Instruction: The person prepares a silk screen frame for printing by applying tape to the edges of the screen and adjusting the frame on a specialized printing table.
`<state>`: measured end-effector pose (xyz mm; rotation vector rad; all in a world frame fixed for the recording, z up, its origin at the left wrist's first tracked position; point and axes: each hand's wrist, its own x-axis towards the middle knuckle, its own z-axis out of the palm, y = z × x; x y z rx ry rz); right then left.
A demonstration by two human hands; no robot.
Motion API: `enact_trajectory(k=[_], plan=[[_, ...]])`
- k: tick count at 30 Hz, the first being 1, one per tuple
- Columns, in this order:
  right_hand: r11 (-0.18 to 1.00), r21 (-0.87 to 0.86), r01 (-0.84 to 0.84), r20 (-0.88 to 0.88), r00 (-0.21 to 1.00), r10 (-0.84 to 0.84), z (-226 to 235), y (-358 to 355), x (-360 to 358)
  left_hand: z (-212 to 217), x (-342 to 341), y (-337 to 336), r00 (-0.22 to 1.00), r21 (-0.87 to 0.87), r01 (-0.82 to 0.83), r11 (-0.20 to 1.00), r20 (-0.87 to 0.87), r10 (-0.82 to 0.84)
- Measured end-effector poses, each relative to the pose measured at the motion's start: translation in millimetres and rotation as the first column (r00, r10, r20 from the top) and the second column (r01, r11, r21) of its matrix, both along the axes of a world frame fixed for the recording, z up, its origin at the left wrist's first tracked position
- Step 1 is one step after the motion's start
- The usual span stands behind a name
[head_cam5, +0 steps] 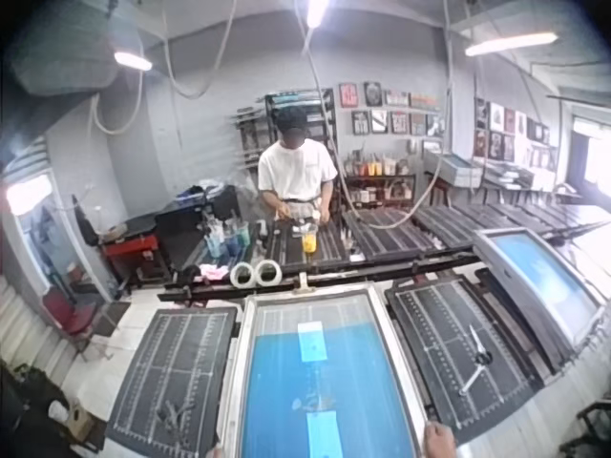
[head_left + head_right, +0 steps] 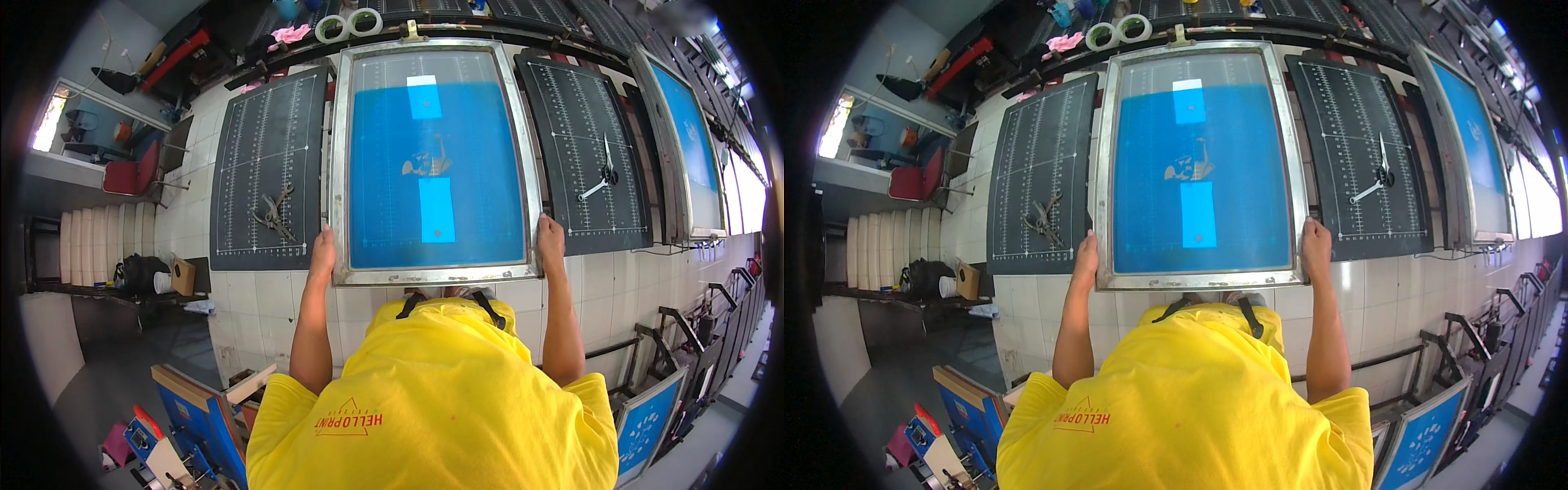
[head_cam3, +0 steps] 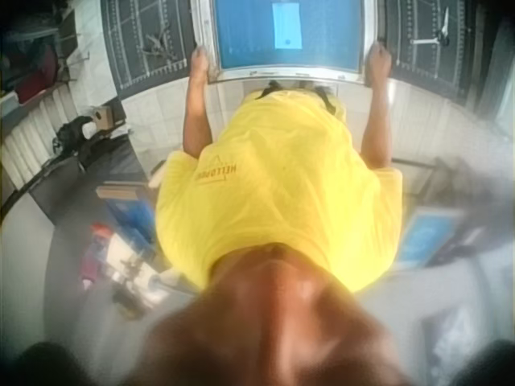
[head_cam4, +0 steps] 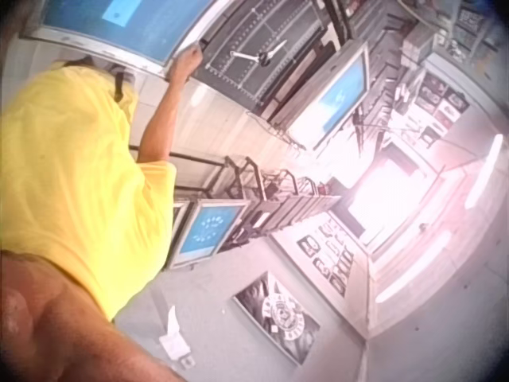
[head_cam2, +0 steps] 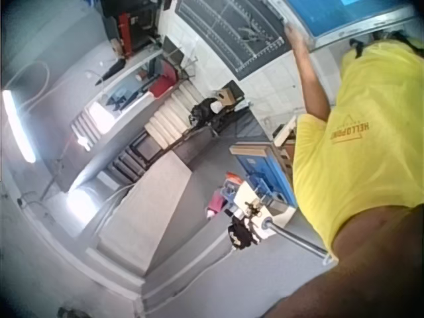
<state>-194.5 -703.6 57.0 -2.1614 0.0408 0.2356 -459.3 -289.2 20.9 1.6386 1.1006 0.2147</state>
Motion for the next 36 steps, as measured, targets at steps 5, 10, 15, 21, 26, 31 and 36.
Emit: enact_trajectory(k=[5, 10, 15, 21, 26, 31, 36], plan=[[0.996, -0.072, -0.055, 0.001, 0.998, 0.055, -19, -1, -6, -17, -12, 0, 0.998, 0.141, -0.062, 0.988, -0.021, 0.066], [0.996, 0.005, 0.092, 0.077, 0.993, -0.092, -28, 1, -4, 2, 3, 0, 0.998, 0.169, -0.005, 0.986, -0.054, 0.014], [0.957, 0.196, 0.215, -0.119, 0.974, -0.194, -30, -3, -14, -16, -7, 2, 0.995, 0.132, -0.083, 0.988, 0.068, 0.074], [0.976, 0.052, 0.213, 0.2, 0.955, -0.219, 1, -33, -35, -19, -2, -19, 0.996, 0.199, -0.086, 0.976, 0.054, 0.076], [0.95, 0.105, 0.294, 0.137, 0.942, -0.306, 45, -69, -66, 8, 31, -26, 0.992, 0.424, 0.043, 0.905, -0.122, 0.011], [0.878, 0.225, 0.423, 0.237, 0.85, -0.47, 56, -137, -77, 31, 89, -71, 0.987, 0.536, 0.107, 0.837, 0.048, -0.156], [0.752, 0.321, 0.576, 0.274, 0.704, -0.656, 74, -223, -86, 75, 179, -151, 0.911, 0.479, 0.269, 0.836, 0.155, -0.382]])
